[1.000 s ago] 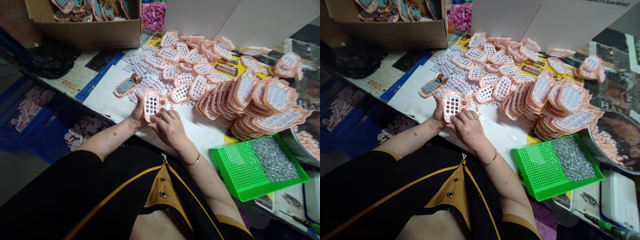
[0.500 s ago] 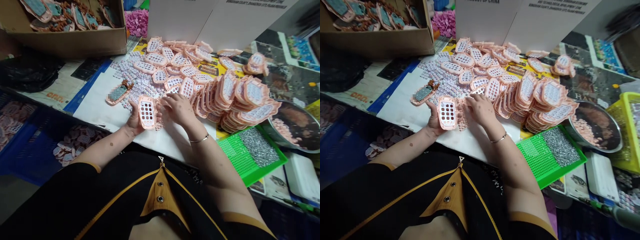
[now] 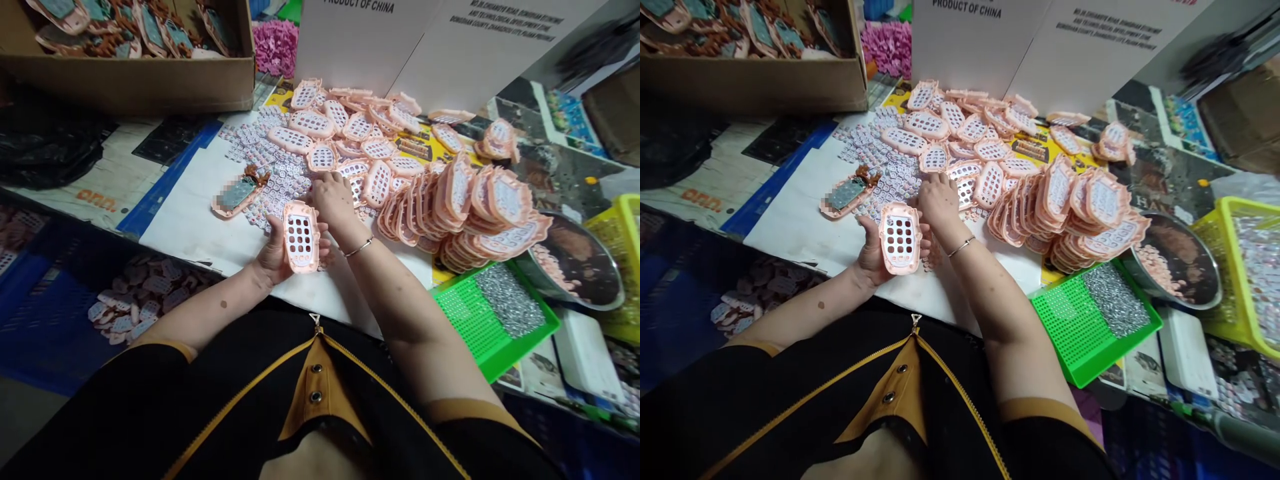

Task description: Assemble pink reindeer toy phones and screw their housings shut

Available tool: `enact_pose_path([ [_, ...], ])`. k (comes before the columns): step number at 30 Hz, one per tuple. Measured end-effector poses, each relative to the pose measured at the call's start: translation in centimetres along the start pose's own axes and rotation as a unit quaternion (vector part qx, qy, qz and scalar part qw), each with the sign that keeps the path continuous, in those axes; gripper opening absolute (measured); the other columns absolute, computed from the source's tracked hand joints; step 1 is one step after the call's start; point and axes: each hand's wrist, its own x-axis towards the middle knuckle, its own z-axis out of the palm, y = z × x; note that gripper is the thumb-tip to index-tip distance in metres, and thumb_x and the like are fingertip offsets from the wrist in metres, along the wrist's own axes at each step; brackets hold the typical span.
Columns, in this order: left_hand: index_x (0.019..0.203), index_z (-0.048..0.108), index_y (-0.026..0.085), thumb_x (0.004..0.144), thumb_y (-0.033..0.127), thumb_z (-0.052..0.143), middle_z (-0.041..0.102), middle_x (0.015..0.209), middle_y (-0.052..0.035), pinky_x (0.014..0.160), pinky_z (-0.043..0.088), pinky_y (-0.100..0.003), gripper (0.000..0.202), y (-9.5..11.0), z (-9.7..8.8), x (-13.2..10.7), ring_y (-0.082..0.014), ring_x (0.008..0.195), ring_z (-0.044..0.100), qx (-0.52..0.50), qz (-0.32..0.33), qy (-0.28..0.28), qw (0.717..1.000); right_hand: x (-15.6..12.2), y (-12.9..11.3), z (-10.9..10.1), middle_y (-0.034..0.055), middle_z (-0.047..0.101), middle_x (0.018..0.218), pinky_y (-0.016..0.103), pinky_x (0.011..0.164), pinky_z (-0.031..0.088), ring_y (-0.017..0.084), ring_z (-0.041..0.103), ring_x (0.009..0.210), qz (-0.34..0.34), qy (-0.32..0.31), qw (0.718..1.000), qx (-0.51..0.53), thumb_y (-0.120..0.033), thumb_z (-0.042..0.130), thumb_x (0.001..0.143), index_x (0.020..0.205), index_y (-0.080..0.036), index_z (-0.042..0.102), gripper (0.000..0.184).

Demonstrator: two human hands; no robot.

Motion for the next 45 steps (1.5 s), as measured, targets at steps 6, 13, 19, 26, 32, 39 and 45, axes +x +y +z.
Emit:
enact_pose_path([
  [6, 0.139, 0.058, 0.012, 0.078, 0.093, 0.033, 0.078, 0.101, -0.0165, 0.08, 0.064, -0.041, 0.104, 0.2, 0.1, 0.0, -0.029, 0.088, 0.078, -0.012, 0.005, 0.008, 1.0, -1.1, 1.4, -1.0, 0.0024, 0.064, 0.076, 0.035, 0.068, 0.048, 0.018, 0.056, 0.073, 0.101, 0.032, 0.943, 0.316, -0.026, 0.07, 0.084, 0.082, -0.021, 0.059, 0.012],
  [13, 0.133, 0.062, 0.015, 0.085, 0.089, 0.033, 0.078, 0.103, -0.0136, 0.091, 0.061, -0.042, 0.093, 0.0, 0.2, 0.1, -0.0299, 0.103, 0.076, -0.033, 0.031, 0.02, 0.999, -4.8, 2.9, -3.8, -0.002, 0.06, 0.075, 0.029, 0.062, 0.052, 0.01, 0.057, 0.063, 0.153, 0.013, 0.814, 0.56, -0.044, 0.071, 0.082, 0.083, -0.022, 0.058, 0.026],
  [19, 0.126, 0.067, 0.015, 0.078, 0.085, 0.057, 0.078, 0.105, -0.0136, 0.1, 0.057, -0.042, 0.086, -0.6, -0.5, 0.3, -0.0325, 0.116, 0.071, 0.0, 0.041, -0.012, 0.999, -9.6, -0.4, -6.7, 0.0031, 0.071, 0.084, 0.03, 0.067, 0.055, 0.014, 0.065, 0.071, 0.029, 0.184, 0.905, 0.382, -0.036, 0.06, 0.095, 0.092, -0.023, 0.06, 0.013],
  [26, 0.125, 0.069, 0.013, 0.075, 0.071, 0.074, 0.077, 0.107, -0.0132, 0.1, 0.056, -0.04, 0.076, -0.7, -0.7, 0.1, -0.0332, 0.118, 0.07, 0.053, 0.031, -0.037, 0.997, -11.8, -4.0, -6.6, 0.0092, 0.078, 0.093, 0.034, 0.075, 0.05, 0.02, 0.069, 0.082, -0.146, 0.14, 0.975, 0.097, -0.026, 0.05, 0.102, 0.099, -0.019, 0.07, 0.022],
  [32, 0.131, 0.065, 0.014, 0.085, 0.077, 0.057, 0.076, 0.109, -0.0146, 0.092, 0.06, -0.037, 0.078, -0.2, -1.1, -0.1, -0.0314, 0.113, 0.072, 0.023, -0.037, -0.034, 0.998, -11.9, -3.5, -7.4, 0.0128, 0.075, 0.102, 0.037, 0.08, 0.053, 0.023, 0.066, 0.087, -0.224, 0.092, 0.961, 0.133, -0.045, 0.042, 0.105, 0.11, -0.015, 0.071, 0.042],
  [39, 0.139, 0.06, 0.019, 0.088, 0.086, 0.034, 0.072, 0.115, -0.0141, 0.098, 0.057, -0.044, 0.088, -0.3, 0.2, -0.3, -0.0328, 0.125, 0.065, 0.018, -0.032, -0.038, 0.999, -14.1, -2.7, -7.0, 0.0141, 0.072, 0.132, 0.042, 0.107, 0.049, 0.023, 0.065, 0.125, -0.263, 0.083, 0.958, 0.077, -0.025, 0.056, 0.1, 0.128, -0.017, 0.066, 0.03],
  [45, 0.122, 0.071, 0.022, 0.088, 0.082, 0.043, 0.075, 0.115, -0.0098, 0.103, 0.053, -0.033, 0.074, 0.6, 1.7, -1.7, -0.023, 0.122, 0.065, 0.087, 0.063, -0.013, 0.994, -16.8, 0.4, -8.3, 0.01, 0.079, 0.118, 0.039, 0.102, 0.051, 0.017, 0.074, 0.109, -0.167, 0.171, 0.971, 0.031, -0.019, 0.056, 0.1, 0.116, -0.019, 0.07, 0.021],
])
